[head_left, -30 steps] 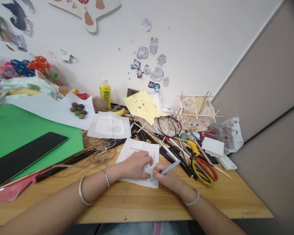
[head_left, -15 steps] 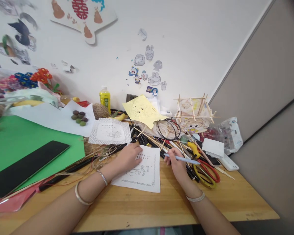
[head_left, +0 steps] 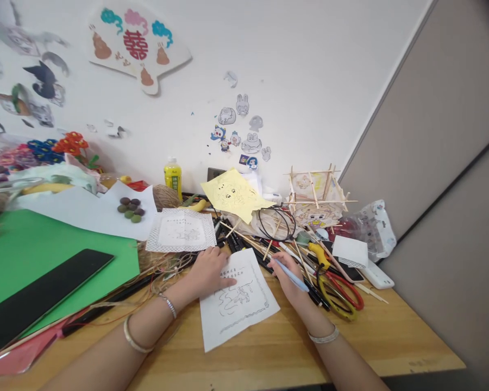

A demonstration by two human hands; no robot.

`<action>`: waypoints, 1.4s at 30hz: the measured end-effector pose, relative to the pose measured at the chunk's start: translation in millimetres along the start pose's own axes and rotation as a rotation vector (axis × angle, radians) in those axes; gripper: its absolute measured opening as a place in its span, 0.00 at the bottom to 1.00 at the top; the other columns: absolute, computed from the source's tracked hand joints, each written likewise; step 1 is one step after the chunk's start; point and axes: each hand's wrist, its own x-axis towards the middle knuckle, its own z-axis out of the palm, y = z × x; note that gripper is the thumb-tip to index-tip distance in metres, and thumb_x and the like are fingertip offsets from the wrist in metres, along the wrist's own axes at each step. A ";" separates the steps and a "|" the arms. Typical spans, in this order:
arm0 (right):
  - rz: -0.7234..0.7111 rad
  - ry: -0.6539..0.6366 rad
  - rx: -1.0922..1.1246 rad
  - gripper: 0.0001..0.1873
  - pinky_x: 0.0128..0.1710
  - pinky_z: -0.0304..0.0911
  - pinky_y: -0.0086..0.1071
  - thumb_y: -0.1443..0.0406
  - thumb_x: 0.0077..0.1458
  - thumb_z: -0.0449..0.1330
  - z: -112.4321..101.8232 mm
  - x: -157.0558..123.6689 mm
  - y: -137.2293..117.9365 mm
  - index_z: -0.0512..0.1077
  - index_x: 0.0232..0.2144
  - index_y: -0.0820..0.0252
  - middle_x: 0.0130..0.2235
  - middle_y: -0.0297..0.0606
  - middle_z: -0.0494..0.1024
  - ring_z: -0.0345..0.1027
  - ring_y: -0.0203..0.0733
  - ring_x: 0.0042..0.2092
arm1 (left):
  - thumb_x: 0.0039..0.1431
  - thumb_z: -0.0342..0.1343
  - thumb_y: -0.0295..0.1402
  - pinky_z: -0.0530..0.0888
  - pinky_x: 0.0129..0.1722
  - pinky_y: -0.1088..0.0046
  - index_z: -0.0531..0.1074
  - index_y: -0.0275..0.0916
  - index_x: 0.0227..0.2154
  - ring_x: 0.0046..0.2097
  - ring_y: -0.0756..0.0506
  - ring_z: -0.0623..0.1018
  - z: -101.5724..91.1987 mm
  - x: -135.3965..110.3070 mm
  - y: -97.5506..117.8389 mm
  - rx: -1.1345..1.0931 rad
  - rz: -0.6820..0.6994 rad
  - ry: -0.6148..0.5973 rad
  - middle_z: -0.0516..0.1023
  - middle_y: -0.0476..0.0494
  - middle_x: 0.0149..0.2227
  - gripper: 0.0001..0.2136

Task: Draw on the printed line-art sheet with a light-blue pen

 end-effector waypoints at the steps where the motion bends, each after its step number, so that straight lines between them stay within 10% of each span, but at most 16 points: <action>1: 0.005 -0.001 -0.009 0.13 0.30 0.62 0.32 0.56 0.53 0.54 0.3 -0.5 -0.2 0.66 0.32 0.59 0.29 0.37 0.74 0.67 0.41 0.30 | 0.47 0.55 0.49 0.64 0.41 0.61 0.68 0.36 0.35 0.42 0.37 0.69 1.3 1.0 -1.2 0.002 -0.017 0.002 0.71 0.36 0.38 0.20; 7: -0.002 0.007 -0.088 0.14 0.33 0.62 0.33 0.54 0.55 0.51 -0.3 -2.4 -2.0 0.67 0.33 0.59 0.31 0.39 0.75 0.68 0.43 0.33 | 0.56 0.47 0.33 0.64 0.34 0.68 0.63 0.38 0.24 0.34 0.43 0.70 1.2 5.7 -4.2 -0.134 -0.024 0.041 0.71 0.42 0.29 0.07; 18: -0.082 -0.014 -0.211 0.11 0.31 0.58 0.32 0.58 0.54 0.53 -4.6 0.0 -9.3 0.67 0.31 0.61 0.29 0.37 0.71 0.64 0.43 0.32 | 0.62 0.40 0.38 0.64 0.29 0.71 0.60 0.40 0.27 0.29 0.46 0.69 -25.6 4.3 12.4 -0.406 -0.076 0.175 0.68 0.47 0.27 0.11; 24: -0.142 0.064 -0.230 0.09 0.33 0.58 0.32 0.60 0.53 0.53 -4.9 2.1 -8.6 0.66 0.28 0.60 0.29 0.37 0.71 0.64 0.43 0.32 | 0.57 0.49 0.35 0.63 0.46 0.63 0.63 0.38 0.40 0.47 0.41 0.66 -20.4 0.6 15.7 -0.283 0.096 0.359 0.67 0.38 0.45 0.10; 29: -0.216 0.087 -0.275 0.08 0.38 0.59 0.36 0.61 0.53 0.53 -3.0 1.6 -2.5 0.68 0.31 0.60 0.32 0.40 0.73 0.65 0.45 0.35 | 0.54 0.54 0.35 0.65 0.41 0.69 0.67 0.39 0.30 0.39 0.44 0.69 -20.1 -6.8 28.4 -0.299 0.434 -0.088 0.69 0.44 0.35 0.05; 36: -0.311 0.184 -0.221 0.14 0.45 0.58 0.40 0.61 0.58 0.49 -4.9 -9.9 -19.7 0.69 0.41 0.59 0.40 0.43 0.73 0.65 0.46 0.43 | 0.46 0.61 0.34 0.65 0.42 0.72 0.68 0.41 0.35 0.42 0.44 0.68 -12.5 -9.9 27.1 -0.472 0.369 -0.289 0.68 0.47 0.38 0.13; 42: -0.117 -0.294 0.076 0.14 0.24 0.58 0.30 0.57 0.54 0.52 2.6 -26.5 -29.5 0.67 0.22 0.59 0.19 0.32 0.67 0.62 0.37 0.23 | 0.42 0.63 0.37 0.64 0.43 0.71 0.68 0.42 0.36 0.44 0.43 0.67 -12.7 -10.1 27.8 -0.472 0.343 -0.295 0.67 0.47 0.39 0.17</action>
